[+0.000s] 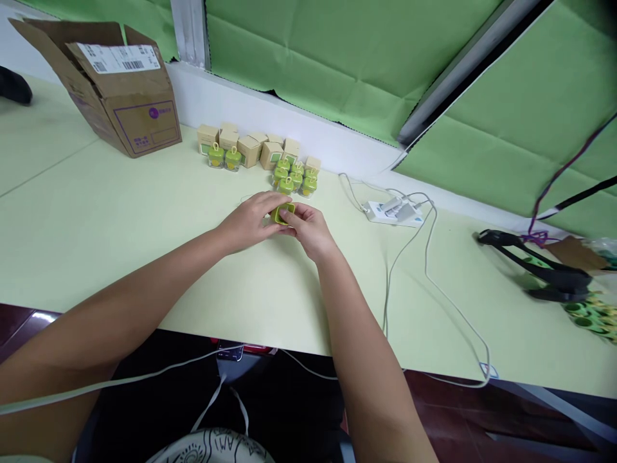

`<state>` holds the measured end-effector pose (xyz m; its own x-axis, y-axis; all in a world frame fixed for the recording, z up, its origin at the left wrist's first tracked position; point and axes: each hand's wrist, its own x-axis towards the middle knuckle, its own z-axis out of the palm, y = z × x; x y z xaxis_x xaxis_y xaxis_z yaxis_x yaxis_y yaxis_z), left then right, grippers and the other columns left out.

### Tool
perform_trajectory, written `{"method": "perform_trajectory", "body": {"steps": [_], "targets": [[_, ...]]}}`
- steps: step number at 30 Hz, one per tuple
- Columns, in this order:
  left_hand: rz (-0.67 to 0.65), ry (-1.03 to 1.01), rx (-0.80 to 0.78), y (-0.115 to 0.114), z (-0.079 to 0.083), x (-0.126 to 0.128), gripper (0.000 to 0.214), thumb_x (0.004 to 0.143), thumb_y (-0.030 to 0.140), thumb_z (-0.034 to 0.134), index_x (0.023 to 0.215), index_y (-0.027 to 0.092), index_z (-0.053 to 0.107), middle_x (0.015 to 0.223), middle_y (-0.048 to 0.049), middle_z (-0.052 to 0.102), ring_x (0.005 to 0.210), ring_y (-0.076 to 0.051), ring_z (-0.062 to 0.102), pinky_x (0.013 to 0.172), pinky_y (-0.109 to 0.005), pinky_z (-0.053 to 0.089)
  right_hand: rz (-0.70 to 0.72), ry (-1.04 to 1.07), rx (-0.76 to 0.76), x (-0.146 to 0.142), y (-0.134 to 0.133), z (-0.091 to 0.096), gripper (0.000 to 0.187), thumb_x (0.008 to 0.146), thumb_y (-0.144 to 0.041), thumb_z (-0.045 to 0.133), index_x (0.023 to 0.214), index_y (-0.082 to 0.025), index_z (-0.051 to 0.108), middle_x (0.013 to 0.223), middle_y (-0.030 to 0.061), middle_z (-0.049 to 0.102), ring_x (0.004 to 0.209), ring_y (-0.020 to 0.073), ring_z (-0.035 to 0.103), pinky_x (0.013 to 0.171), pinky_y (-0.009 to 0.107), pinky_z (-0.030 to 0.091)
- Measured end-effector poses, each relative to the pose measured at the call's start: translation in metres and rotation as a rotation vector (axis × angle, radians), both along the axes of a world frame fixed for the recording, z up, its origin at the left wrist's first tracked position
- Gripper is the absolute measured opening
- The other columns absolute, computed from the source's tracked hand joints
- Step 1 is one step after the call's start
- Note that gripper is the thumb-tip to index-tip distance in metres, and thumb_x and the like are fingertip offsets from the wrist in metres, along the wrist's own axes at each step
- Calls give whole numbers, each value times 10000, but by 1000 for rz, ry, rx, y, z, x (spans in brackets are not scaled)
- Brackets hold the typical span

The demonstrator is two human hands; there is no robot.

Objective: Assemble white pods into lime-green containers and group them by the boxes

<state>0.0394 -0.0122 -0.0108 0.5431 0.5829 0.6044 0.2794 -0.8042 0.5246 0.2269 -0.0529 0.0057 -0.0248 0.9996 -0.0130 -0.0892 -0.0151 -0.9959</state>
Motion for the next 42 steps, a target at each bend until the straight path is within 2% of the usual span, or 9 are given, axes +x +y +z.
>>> {"method": "perform_trajectory", "body": {"steps": [8,15,24,28,33,38,42], "targets": [[-17,-4,27,1,-1,-1,526,949,119,664,1466,215,659,1498,-120,688,1376,-271,671,1190,-474,562,-4,-29,-12,-3,3,-5,526,676,-612,968,950,-226,740,851,-3,780,786,164,737,803,373,681],[-26,-31,15,0,0,1,486,963,180,691,1448,202,669,1462,-131,702,1317,-266,702,1146,-443,591,-26,-23,15,-6,3,-7,577,627,-664,970,911,-220,736,827,7,785,738,162,716,752,351,662],[-33,-10,17,-1,1,0,503,947,141,677,1445,214,664,1458,-121,699,1331,-266,689,1157,-449,579,-5,1,-31,-6,0,-4,540,667,-604,965,994,-245,727,815,-21,779,737,159,727,768,350,660],[-29,-26,-27,-4,4,1,490,946,184,708,1434,213,675,1441,-122,709,1288,-265,707,1130,-438,592,-11,6,-27,-6,-1,-2,522,660,-592,974,954,-238,728,830,-10,787,739,162,726,770,350,658],[-6,-31,-90,-5,4,1,514,939,194,713,1450,233,678,1450,-111,708,1229,-252,728,1091,-429,611,49,22,-85,-1,-3,2,523,650,-533,997,968,-227,716,890,5,803,810,168,757,813,345,659],[0,-2,-46,-4,2,1,535,943,231,745,1473,244,671,1462,-110,714,1304,-277,693,1145,-476,579,31,39,-79,0,-4,3,556,592,-521,1031,935,-229,706,851,-6,799,775,158,740,792,337,652],[56,-36,-9,-4,6,0,560,921,268,808,1464,246,678,1380,-99,758,1292,-286,670,1141,-505,561,40,84,-98,1,-4,6,537,614,-507,1027,971,-227,739,902,1,806,760,140,721,785,315,644]]}}
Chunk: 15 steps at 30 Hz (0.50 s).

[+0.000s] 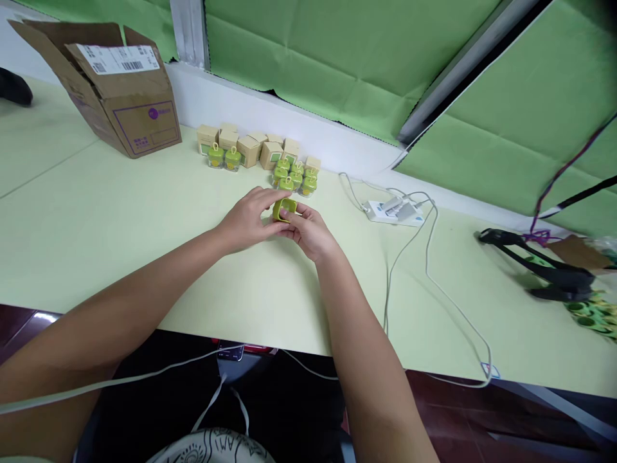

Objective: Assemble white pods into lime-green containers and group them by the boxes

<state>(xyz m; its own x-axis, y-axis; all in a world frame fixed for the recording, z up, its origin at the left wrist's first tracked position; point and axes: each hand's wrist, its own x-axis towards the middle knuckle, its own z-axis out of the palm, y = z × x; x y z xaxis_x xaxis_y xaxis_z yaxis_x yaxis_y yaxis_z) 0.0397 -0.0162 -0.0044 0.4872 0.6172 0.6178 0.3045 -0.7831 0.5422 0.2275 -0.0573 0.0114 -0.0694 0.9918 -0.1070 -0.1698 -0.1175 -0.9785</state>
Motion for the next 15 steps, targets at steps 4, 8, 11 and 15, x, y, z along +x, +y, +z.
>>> {"method": "perform_trajectory", "body": {"steps": [4,8,11,15], "targets": [[-4,-40,-47,-1,2,0,536,891,314,842,1406,244,707,1307,-91,777,1217,-271,674,1063,-465,582,17,6,-35,1,-1,3,506,645,-472,1014,1001,-222,755,901,5,798,751,137,711,764,297,636],[1,-75,-118,1,1,0,531,889,367,819,1393,249,702,1309,-77,772,1117,-237,700,972,-396,584,20,-8,-46,1,0,4,504,669,-551,984,964,-234,726,826,-4,756,745,152,707,753,306,636],[44,-96,-139,6,0,-2,524,898,393,799,1388,239,693,1260,-76,779,1063,-227,709,918,-367,575,-98,-73,5,3,5,-3,504,778,-689,842,962,-243,697,884,24,756,792,178,706,747,329,625],[138,-132,-113,14,-3,-6,525,880,374,808,1371,233,688,1152,-60,779,1006,-218,708,896,-360,576,-329,-447,226,6,15,-24,397,861,-579,745,1094,-260,710,1198,83,770,1020,232,685,900,398,603]]}}
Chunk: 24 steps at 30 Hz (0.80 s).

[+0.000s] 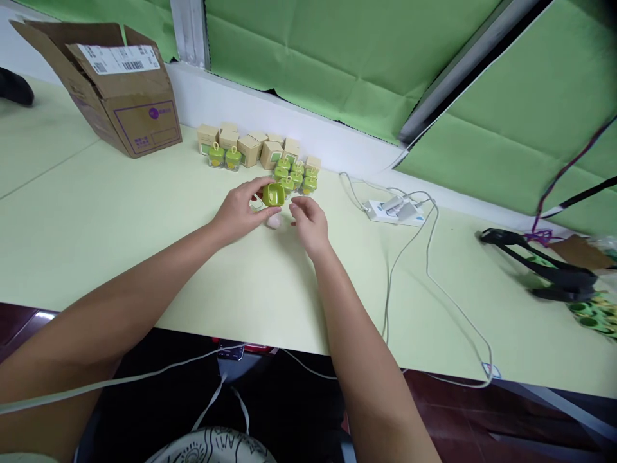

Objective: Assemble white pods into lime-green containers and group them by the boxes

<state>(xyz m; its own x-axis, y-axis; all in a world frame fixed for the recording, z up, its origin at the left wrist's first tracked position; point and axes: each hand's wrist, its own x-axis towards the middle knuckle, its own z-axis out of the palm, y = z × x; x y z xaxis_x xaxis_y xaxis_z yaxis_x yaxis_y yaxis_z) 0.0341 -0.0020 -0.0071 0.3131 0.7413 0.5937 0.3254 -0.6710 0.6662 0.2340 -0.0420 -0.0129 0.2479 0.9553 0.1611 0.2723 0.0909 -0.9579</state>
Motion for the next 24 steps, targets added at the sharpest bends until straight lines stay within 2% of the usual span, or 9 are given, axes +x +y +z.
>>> {"method": "perform_trajectory", "body": {"steps": [2,5,7,10,14,18,21,24], "targets": [[25,-5,0,2,-1,-1,520,882,373,802,1370,239,683,1146,-50,775,994,-208,708,901,-357,585,69,-236,56,-2,2,-10,407,876,-486,725,1210,-254,723,1351,123,738,1157,277,666,1022,458,568],[25,-11,-2,3,-2,-1,511,883,360,792,1364,232,678,1178,-51,774,991,-199,708,914,-353,597,225,-517,69,-9,2,-19,404,896,-374,670,1261,-213,730,1298,165,753,1146,322,668,1089,531,528],[19,-21,0,2,-1,-1,510,873,343,798,1354,222,680,1182,-53,776,979,-192,704,914,-350,600,239,-605,67,-13,-1,-19,386,907,-349,638,1248,-193,728,1185,165,771,1073,334,673,1058,549,532],[24,-18,6,2,-1,-1,500,866,331,804,1339,219,685,1179,-51,777,970,-188,698,916,-352,602,210,-593,49,-17,-4,-16,345,916,-360,641,1217,-210,716,1107,136,775,1028,321,671,1020,519,545],[51,9,30,5,-3,-2,481,876,334,805,1328,224,685,1167,-55,769,963,-188,691,897,-350,605,99,-456,20,-12,-3,-14,291,923,-434,677,1142,-244,697,1075,93,771,927,260,659,968,461,555],[58,35,61,9,-6,-3,469,885,319,809,1324,221,679,1172,-65,747,960,-190,685,889,-353,613,-76,-80,49,-5,3,-12,419,910,-630,691,1145,-283,677,969,21,740,817,189,644,840,360,550],[30,63,78,11,-8,-3,463,889,287,810,1329,224,679,1179,-71,718,964,-189,682,898,-359,622,-59,189,40,-3,7,-7,530,837,-725,746,1146,-300,675,898,-9,709,772,156,648,759,306,547],[-1,71,97,13,-10,-3,471,889,267,810,1336,219,672,1250,-86,678,1053,-201,679,917,-358,625,20,399,26,-5,6,1,557,742,-691,853,1087,-290,679,940,-6,730,794,133,674,790,285,575]]}}
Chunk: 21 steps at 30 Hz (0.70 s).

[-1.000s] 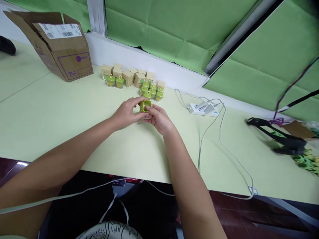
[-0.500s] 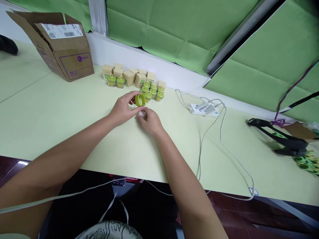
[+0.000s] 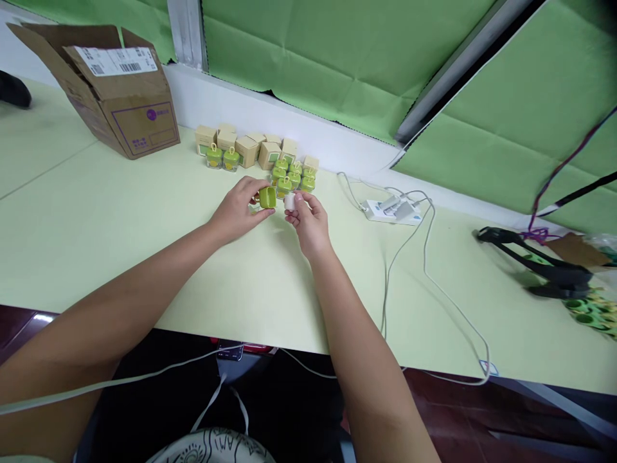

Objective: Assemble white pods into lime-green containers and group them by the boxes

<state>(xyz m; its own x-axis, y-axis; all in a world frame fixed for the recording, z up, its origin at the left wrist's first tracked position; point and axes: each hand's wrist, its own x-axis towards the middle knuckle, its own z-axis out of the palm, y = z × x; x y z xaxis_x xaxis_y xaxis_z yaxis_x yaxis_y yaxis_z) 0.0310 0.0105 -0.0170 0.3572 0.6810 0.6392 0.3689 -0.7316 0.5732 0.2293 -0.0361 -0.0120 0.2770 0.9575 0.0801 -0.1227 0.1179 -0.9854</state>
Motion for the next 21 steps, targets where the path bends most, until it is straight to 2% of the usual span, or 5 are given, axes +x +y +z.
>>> {"method": "perform_trajectory", "body": {"steps": [5,9,12,16,21], "targets": [[-40,6,43,0,0,0,419,885,221,769,1289,207,662,1323,-101,678,1183,-234,671,951,-371,612,106,117,-15,-3,-6,8,561,675,-548,946,1100,-292,684,963,-12,759,832,137,711,846,296,604],[-26,40,40,-3,3,0,393,884,213,737,1270,220,663,1326,-93,713,1222,-252,681,1044,-405,586,146,98,-13,-3,-10,10,554,677,-546,960,1097,-296,700,978,-12,773,867,150,736,885,318,618],[-21,54,52,-6,5,1,385,882,210,728,1263,226,678,1344,-92,725,1260,-266,682,1125,-436,554,168,75,4,-2,-10,9,550,681,-549,973,1099,-299,717,1018,-14,781,884,150,745,846,308,612],[-40,46,81,-7,4,0,392,882,195,710,1272,225,692,1352,-90,729,1259,-260,693,1118,-425,558,162,20,11,-2,-9,5,562,695,-588,962,1124,-306,733,1108,0,791,967,168,753,816,304,600],[-45,35,113,-6,2,0,410,872,165,705,1278,229,703,1333,-79,730,1229,-238,703,1077,-379,569,166,-24,55,-2,-6,0,577,684,-605,963,1130,-314,742,1161,11,796,1060,195,742,858,331,616]]}}
